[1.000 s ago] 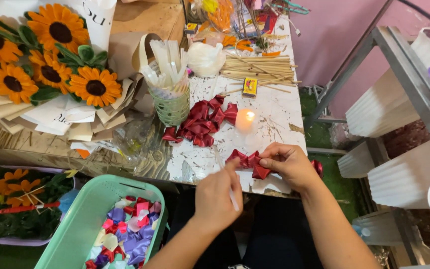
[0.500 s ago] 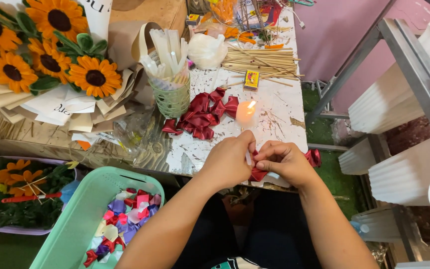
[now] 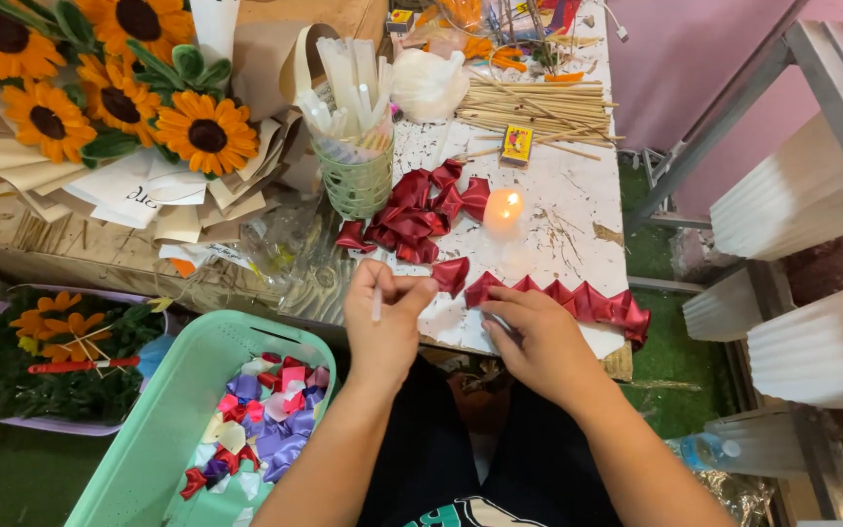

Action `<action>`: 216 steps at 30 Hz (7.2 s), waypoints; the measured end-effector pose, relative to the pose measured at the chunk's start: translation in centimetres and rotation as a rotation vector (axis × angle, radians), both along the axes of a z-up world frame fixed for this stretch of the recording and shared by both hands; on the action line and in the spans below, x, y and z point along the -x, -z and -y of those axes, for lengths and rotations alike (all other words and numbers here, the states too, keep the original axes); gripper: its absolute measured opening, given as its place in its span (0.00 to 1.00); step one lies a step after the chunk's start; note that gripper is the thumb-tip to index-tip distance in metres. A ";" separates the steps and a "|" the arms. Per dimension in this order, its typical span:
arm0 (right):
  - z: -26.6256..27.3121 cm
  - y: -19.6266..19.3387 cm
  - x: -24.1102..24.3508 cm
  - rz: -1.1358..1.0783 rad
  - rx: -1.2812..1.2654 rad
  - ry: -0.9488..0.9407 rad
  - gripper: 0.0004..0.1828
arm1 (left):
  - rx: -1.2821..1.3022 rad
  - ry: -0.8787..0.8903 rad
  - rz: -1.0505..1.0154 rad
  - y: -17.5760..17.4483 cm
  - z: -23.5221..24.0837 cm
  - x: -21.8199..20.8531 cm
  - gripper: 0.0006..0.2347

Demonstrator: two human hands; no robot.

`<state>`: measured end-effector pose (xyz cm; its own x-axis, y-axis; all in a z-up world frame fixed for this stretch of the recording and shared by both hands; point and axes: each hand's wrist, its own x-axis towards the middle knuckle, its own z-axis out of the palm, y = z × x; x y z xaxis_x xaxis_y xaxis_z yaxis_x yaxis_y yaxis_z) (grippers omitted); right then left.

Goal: Using a candle flame to melt and seal the edges of folded red ribbons to prevent fraying or to fuse them together.

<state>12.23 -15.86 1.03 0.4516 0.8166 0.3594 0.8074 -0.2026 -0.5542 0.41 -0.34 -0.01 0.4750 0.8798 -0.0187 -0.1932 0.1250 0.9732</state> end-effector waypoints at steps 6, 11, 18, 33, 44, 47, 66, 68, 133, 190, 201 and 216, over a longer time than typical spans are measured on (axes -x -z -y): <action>0.0 1.9 0.7 0.444 -0.025 0.111 0.08 | 0.112 0.041 0.090 1.5 1.1 -2.7 0.20; -0.1 2.5 0.6 0.384 -0.061 0.058 0.09 | 0.145 0.048 0.045 2.1 1.6 -3.4 0.19; 0.1 2.9 0.5 0.293 -0.095 0.034 0.09 | 0.001 0.013 -0.140 1.3 2.4 -3.3 0.18; 0.1 3.1 0.6 0.246 -0.112 0.075 0.10 | -0.518 -0.121 -0.573 1.4 2.9 -1.7 0.10; 0.0 3.9 0.6 0.450 0.063 0.035 0.26 | -0.603 -0.101 -0.631 1.1 2.9 -1.8 0.08; -0.1 4.0 0.6 0.469 0.129 0.046 0.27 | -0.623 -0.053 -0.656 0.6 2.7 -1.5 0.08; -0.1 4.4 0.6 0.672 -0.008 -0.069 0.34 | -1.420 0.039 -0.481 5.4 0.3 -0.8 0.03; -0.1 4.9 0.3 0.675 0.001 -0.089 0.34 | -1.393 0.122 -0.499 4.1 -0.6 -0.3 0.04; -0.2 3.3 1.0 0.593 -0.005 0.006 0.37 | -0.523 0.340 -0.170 -2.9 -4.9 -5.3 0.12; -0.4 5.0 0.7 0.565 -0.218 0.068 0.34 | -1.157 0.679 -0.519 -1.7 -4.5 -4.6 0.09; -0.1 4.2 0.6 0.684 0.046 0.048 0.50 | -1.187 0.671 -0.564 -0.5 -4.3 -5.0 0.10; -0.1 4.0 0.8 0.675 0.173 0.025 0.52 | -0.679 0.283 0.068 -4.3 -4.6 -10.8 0.20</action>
<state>11.39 -15.77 -2.96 0.1949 0.8798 0.4336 0.9579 -0.2658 0.1089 11.26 4.28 4.27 0.6662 0.5305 0.5241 -0.3056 -0.4468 0.8408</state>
